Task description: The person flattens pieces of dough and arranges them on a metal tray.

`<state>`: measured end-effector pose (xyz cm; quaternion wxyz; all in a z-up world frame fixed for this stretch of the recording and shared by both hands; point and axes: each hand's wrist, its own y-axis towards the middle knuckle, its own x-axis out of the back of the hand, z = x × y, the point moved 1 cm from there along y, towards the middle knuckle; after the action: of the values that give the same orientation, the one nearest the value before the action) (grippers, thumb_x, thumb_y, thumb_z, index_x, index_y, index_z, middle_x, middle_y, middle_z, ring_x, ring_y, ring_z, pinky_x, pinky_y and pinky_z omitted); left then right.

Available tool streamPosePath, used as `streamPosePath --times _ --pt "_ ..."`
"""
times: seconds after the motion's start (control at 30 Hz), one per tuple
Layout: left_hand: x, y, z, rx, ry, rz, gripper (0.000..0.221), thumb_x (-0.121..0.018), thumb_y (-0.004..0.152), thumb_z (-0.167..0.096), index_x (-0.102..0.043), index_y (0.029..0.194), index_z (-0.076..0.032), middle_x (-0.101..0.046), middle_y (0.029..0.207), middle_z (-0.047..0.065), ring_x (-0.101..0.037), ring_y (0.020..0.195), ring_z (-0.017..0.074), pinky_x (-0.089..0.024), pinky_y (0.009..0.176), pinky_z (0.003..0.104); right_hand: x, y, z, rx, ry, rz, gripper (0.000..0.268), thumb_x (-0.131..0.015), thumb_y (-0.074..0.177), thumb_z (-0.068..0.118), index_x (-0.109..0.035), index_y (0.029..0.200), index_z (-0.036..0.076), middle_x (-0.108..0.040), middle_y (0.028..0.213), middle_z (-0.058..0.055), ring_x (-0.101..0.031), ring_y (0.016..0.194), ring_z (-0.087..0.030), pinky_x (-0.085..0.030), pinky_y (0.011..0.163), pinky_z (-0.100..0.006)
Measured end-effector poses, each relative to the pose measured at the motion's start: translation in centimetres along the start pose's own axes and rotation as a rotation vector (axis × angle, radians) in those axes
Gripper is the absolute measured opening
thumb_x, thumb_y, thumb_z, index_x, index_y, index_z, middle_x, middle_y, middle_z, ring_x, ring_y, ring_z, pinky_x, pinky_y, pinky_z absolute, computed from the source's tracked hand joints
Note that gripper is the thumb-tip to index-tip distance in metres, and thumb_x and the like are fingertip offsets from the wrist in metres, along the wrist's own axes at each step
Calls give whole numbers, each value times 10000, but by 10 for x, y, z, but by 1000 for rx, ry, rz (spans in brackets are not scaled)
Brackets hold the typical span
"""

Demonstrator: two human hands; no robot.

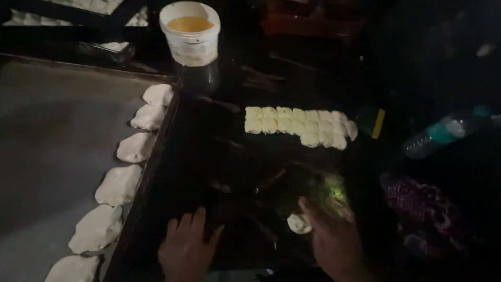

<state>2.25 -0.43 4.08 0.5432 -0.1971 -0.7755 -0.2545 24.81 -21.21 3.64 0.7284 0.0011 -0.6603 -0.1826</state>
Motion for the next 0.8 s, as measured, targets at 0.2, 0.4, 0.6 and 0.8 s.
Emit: streamPosePath --times 0.2,0.4,0.6,0.8 --pt "8 17 -22 -2 47 120 603 -792 782 -532 -709 1248 -160 -716 1027 46 -677 876 238 -596 659 372 -30 -46 -23 86 75 -78 375 -655 909 156 -701 1280 181 -716 1326 -70 -642 1250 -266 -342 1076 -529" --pt "1 16 -44 -267 -144 242 645 -783 745 -498 -686 1273 -142 -701 1080 41 -666 952 247 -584 772 398 5 -46 -53 -653 609 270 419 -630 874 89 -729 1256 226 -794 1121 -15 -711 1091 -175 -565 1034 -408" --pt "10 47 -91 -410 -200 451 597 -700 859 -534 -656 1291 -125 -527 1439 122 -660 1080 335 -567 816 472 -33 -13 -124 -139 0 -460 208 -618 1000 149 -703 1185 107 -734 1104 -138 -676 1023 -353 -480 932 -500" --pt "-2 35 -79 -418 -111 506 718 -694 871 -564 -569 1399 -95 -508 1432 116 -614 1161 348 -565 851 465 -25 -38 -108 -261 -68 -335 278 -662 920 117 -720 1191 96 -767 1082 -131 -712 946 -325 -455 987 -546"
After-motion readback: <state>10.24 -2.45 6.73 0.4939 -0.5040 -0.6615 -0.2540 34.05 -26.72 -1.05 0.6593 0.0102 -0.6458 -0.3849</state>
